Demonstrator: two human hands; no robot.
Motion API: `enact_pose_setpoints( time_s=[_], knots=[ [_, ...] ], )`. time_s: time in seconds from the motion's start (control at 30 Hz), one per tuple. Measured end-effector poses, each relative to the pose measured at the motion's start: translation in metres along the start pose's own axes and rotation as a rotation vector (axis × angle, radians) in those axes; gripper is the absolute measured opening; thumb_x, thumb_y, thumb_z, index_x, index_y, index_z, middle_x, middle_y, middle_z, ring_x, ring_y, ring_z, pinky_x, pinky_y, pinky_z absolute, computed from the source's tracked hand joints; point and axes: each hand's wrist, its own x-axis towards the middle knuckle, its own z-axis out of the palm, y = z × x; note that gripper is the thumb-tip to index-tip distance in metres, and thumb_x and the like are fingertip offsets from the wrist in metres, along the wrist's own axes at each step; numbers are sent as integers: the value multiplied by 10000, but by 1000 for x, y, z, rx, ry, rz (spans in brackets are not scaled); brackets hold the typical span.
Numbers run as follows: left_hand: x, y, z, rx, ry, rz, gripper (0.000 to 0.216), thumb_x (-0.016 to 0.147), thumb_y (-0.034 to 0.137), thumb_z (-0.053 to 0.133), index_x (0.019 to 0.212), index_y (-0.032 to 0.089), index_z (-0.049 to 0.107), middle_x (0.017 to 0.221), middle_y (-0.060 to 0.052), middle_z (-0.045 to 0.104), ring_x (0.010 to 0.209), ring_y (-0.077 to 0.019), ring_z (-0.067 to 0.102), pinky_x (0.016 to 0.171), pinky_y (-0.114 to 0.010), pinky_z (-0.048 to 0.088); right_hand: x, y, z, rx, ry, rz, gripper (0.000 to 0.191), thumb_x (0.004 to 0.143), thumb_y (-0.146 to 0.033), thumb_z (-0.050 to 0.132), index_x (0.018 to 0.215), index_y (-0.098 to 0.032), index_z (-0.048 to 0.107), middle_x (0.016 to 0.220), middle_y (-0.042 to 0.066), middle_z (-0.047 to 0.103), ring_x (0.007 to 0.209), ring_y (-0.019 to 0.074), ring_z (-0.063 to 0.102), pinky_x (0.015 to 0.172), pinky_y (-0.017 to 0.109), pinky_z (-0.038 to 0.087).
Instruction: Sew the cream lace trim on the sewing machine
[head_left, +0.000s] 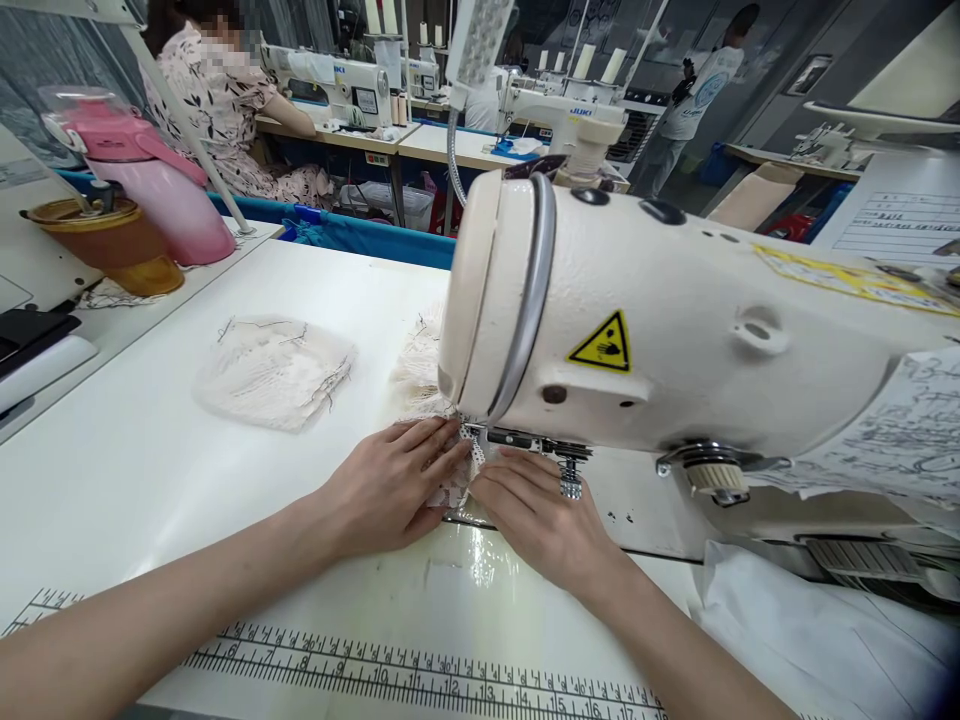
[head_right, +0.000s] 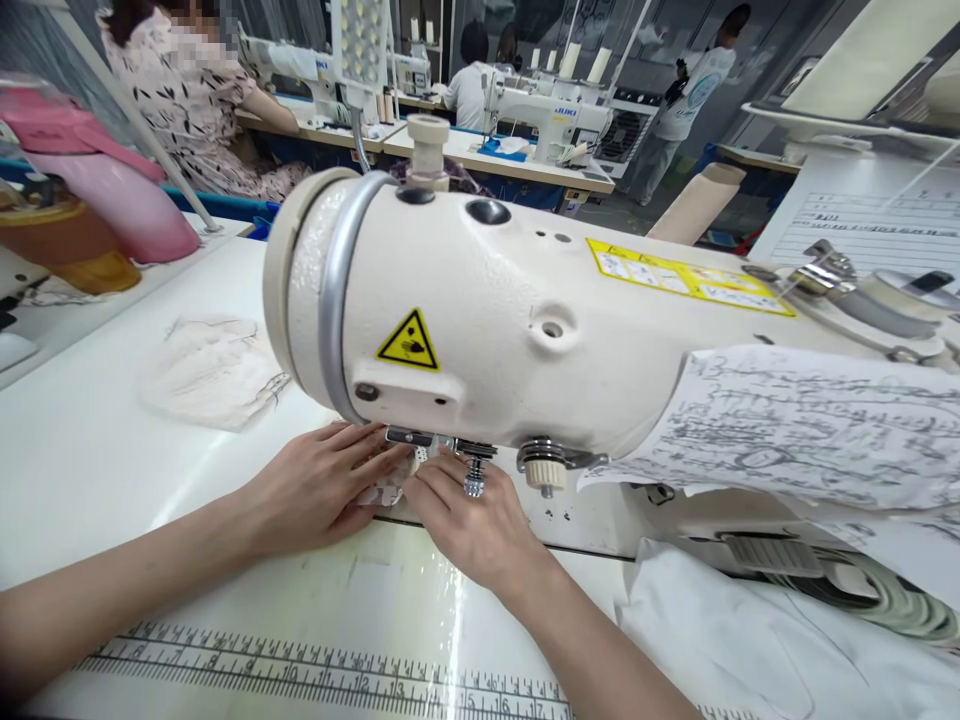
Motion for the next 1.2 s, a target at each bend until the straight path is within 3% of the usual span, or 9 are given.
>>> enact_pose_setpoints(
  time_s=[0.17, 0.37, 0.57, 0.77, 0.97, 1.2],
  knots=[
    [1, 0, 0, -3, 1, 3, 493, 906, 393, 455, 1304, 115, 542, 1296, -158, 591, 1225, -305, 541, 947, -415, 493, 0, 3, -4, -63, 5, 29, 133, 882, -99, 556, 917, -199, 635, 862, -12, 702, 799, 108, 632, 635, 243, 424],
    [0, 0, 3, -26, 25, 27, 489, 913, 383, 477, 1318, 112, 520, 1319, -166, 572, 1230, -323, 539, 943, -446, 503, -2, 1, -4, -122, -11, 103, 139, 911, -141, 540, 930, -213, 658, 855, -28, 708, 703, 93, 615, 591, 274, 341],
    [1, 1, 4, -87, 182, 165, 277, 959, 125, 410, 1160, 73, 594, 1224, -117, 649, 1146, -222, 616, 982, -363, 504, 2, 0, -2, -14, 9, 38, 146, 905, -122, 552, 918, -200, 674, 925, -2, 720, 846, 110, 647, 664, 242, 449],
    [0, -3, 3, -108, 146, 124, 281, 985, 159, 365, 1080, 81, 618, 1215, -131, 650, 1145, -226, 618, 981, -362, 524, 5, -6, 3, 77, -40, 53, 191, 909, -92, 522, 951, -194, 678, 977, 11, 726, 893, 124, 650, 872, 292, 510],
    [1, -5, 4, -86, 146, 110, 283, 977, 147, 343, 1077, 85, 600, 1223, -126, 647, 1144, -222, 619, 984, -352, 522, 4, -8, 1, 95, -19, 63, 168, 914, -131, 532, 957, -171, 690, 974, 25, 719, 900, 132, 642, 916, 310, 485],
    [0, -5, 6, -62, 108, 80, 292, 959, 156, 360, 1135, 75, 579, 1254, -137, 627, 1192, -233, 585, 1010, -360, 503, 4, -7, 1, 89, -11, 76, 169, 933, -176, 527, 982, -157, 688, 1018, 36, 718, 894, 136, 642, 864, 283, 485]
  ],
)
